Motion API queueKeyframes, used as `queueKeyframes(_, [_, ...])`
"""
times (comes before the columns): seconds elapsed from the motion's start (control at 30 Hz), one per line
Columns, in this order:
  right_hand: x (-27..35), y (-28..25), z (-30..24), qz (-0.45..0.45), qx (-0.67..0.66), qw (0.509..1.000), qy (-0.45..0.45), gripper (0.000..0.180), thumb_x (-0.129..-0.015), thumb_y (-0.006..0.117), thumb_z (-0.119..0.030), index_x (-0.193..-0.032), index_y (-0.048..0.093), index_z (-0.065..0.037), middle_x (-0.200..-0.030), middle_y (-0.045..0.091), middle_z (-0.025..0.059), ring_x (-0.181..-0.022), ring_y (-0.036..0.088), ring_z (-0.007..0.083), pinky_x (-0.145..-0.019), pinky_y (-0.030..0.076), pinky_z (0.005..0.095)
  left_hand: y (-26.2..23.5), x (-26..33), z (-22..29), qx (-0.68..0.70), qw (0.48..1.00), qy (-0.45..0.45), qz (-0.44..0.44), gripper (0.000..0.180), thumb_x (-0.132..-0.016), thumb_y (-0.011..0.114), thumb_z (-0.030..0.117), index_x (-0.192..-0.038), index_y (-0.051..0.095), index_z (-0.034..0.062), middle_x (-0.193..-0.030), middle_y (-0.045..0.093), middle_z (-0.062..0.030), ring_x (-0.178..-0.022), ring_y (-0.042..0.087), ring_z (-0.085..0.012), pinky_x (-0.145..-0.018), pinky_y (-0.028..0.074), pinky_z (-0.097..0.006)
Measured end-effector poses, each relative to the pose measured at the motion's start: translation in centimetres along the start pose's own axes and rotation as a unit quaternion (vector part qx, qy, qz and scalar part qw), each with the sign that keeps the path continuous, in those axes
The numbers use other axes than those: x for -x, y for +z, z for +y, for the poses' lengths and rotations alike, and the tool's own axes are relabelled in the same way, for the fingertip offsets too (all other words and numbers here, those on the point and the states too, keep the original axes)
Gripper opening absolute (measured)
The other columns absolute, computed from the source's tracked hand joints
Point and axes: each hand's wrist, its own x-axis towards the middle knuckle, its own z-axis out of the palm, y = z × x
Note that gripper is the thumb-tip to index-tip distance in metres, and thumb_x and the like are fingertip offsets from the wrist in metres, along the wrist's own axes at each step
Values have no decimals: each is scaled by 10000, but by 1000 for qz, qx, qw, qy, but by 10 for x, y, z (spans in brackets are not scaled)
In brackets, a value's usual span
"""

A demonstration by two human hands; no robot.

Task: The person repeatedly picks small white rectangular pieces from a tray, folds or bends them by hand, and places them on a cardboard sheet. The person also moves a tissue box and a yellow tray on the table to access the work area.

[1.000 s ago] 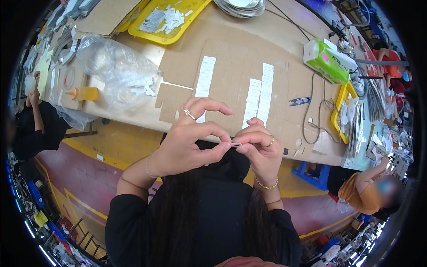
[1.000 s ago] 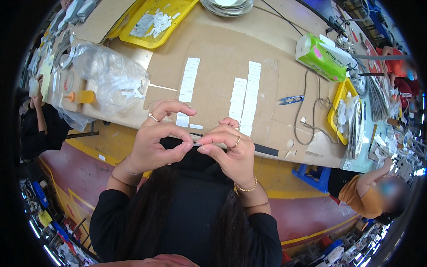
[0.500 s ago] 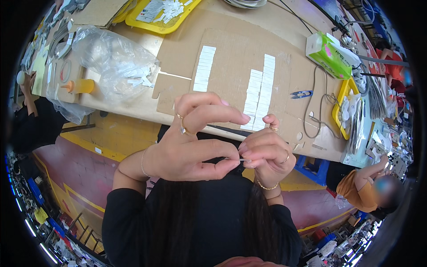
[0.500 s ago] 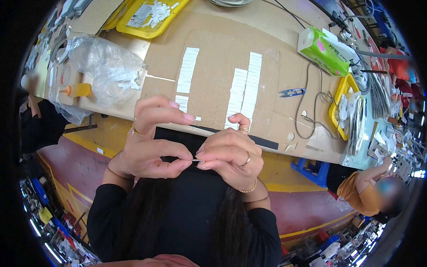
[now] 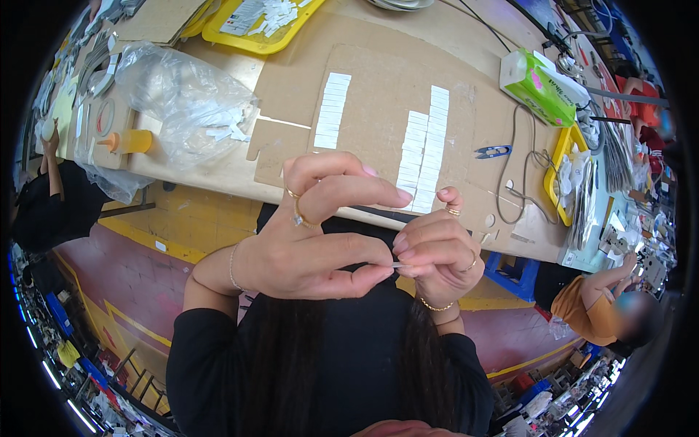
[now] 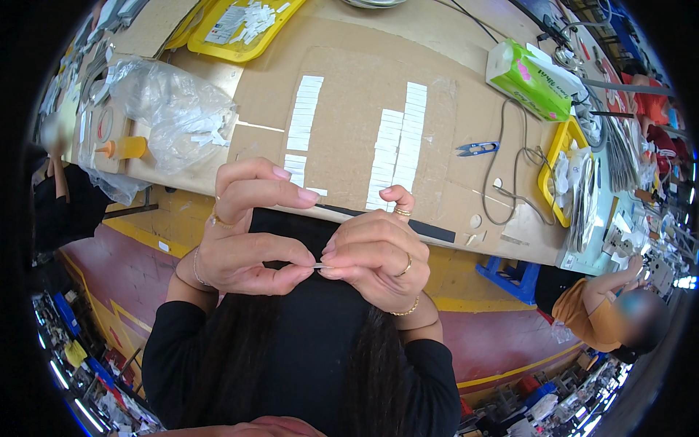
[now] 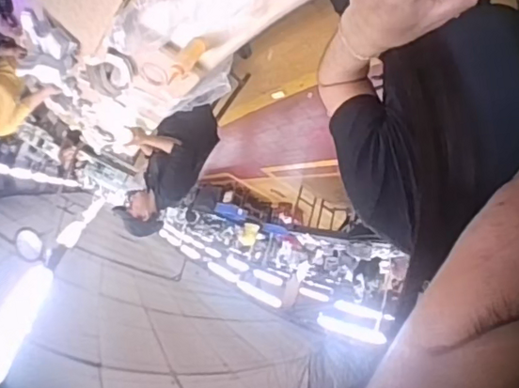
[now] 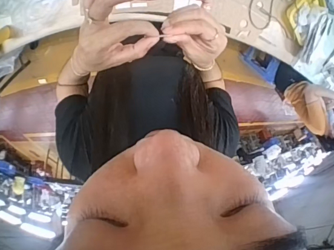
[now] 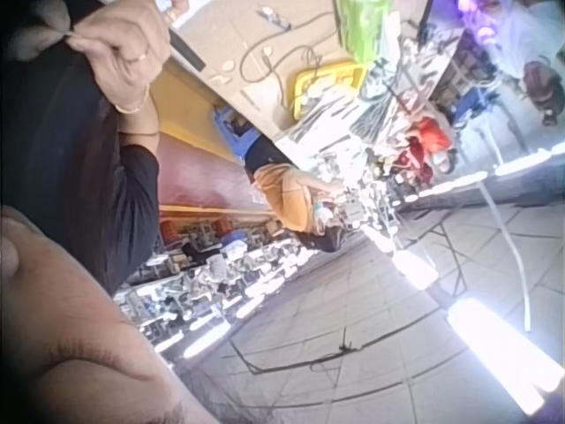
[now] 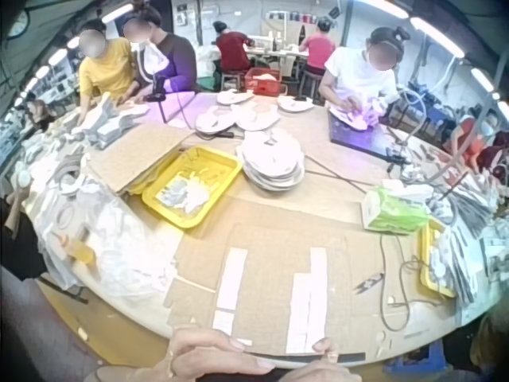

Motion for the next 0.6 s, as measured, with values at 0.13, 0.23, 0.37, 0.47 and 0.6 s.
queueKeyframes(0.13, [0,-3,6,-22,19,1000,-5,227,-725,830,-252,-879,696,-153,-810,686,-38,-759,659,109,-999,277,409,0,-2,-2,-22,1000,-12,-18,158,-641,806,154,-747,692,178,-1226,565,-56,-1134,444,-293,-969,389,-409])
queueKeyframes(0.23, [1,1,12,-10,-80,994,68,352,-713,834,-286,-975,693,-98,-862,697,-2,-789,661,124,-997,298,404,1,-3,-10,54,995,-67,-42,123,-671,782,133,-743,686,163,-1228,570,-61,-1142,463,-288,-993,359,-413])
queueKeyframes(0.37, [6,8,16,78,-178,964,179,514,-690,839,-308,-1080,665,-22,-932,703,56,-846,663,153,-962,352,361,7,-3,-18,337,907,-251,-13,62,-781,724,94,-800,665,84,-1184,541,-93,-1159,471,-229,-1020,326,-386])
queueKeyframes(0.47, [7,4,22,72,-139,972,174,423,-726,823,-221,-1054,662,-8,-926,695,71,-833,639,162,-925,378,334,8,1,-25,384,874,-297,-5,58,-833,688,87,-830,649,45,-1168,535,-98,-1150,476,-197,-1000,351,-334])
queueKeyframes(0.6, [5,4,38,21,13,984,177,242,-779,761,-98,-999,677,-37,-860,686,59,-815,614,154,-859,372,311,6,2,-61,292,907,-293,79,113,-840,712,159,-887,696,58,-1118,593,-74,-1082,541,-151,-952,408,-306])
